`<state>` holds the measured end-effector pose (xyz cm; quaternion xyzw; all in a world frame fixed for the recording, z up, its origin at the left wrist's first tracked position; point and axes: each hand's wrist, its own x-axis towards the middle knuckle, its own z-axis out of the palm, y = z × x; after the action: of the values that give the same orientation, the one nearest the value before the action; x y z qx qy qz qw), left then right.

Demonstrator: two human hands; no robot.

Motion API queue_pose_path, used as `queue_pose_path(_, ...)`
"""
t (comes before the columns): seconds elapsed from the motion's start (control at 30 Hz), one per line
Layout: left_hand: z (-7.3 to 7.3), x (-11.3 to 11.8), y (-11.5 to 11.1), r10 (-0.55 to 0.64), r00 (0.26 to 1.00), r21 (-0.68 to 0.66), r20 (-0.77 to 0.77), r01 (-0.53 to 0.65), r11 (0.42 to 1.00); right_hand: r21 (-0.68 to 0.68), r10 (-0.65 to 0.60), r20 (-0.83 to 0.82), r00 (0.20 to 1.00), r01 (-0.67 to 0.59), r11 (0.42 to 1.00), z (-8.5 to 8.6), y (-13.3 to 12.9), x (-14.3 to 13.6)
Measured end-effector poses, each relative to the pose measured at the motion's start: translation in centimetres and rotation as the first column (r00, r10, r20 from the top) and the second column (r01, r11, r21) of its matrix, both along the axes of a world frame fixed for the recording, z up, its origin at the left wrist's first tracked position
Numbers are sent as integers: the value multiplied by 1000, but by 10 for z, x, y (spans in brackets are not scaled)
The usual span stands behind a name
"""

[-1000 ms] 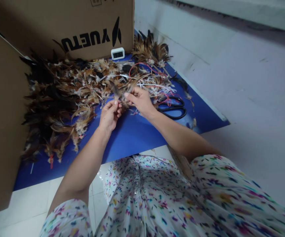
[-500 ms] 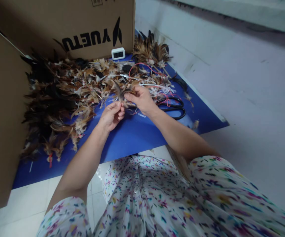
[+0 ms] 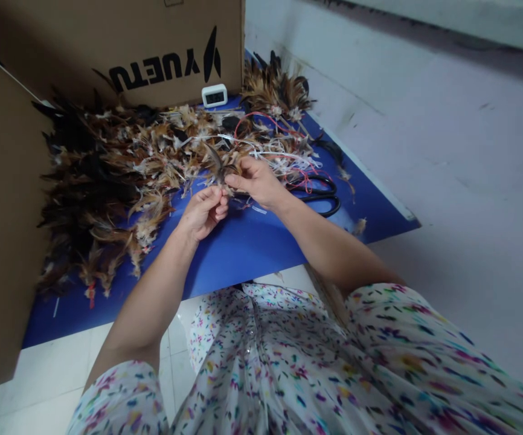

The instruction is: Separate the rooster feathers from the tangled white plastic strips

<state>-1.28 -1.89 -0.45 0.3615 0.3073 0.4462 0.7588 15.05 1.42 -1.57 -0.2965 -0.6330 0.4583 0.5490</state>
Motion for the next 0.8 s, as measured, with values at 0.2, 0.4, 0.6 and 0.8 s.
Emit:
queue_pose_path(0.2, 0, -1, 1, 23, 1000, 19, 0, -23, 1000, 14, -32, -46, 998, 33, 999, 0, 6, 4)
queue_pose_path(0.4, 5, 1, -2, -3, 999, -17, -38, 3, 1000, 53, -13, 40, 999, 11, 999, 1, 2, 4)
queue_pose_path(0.6, 5, 1, -2, -14, 1000, -14, -20, 14, 1000, 66, 6, 77, 997, -12, 998, 2, 0, 5)
queue_pose_path(0.8, 4, -1, -1, -22, 999, -16, -37, 21, 1000, 21, 58, 110, 992, -60, 998, 0, 1, 7)
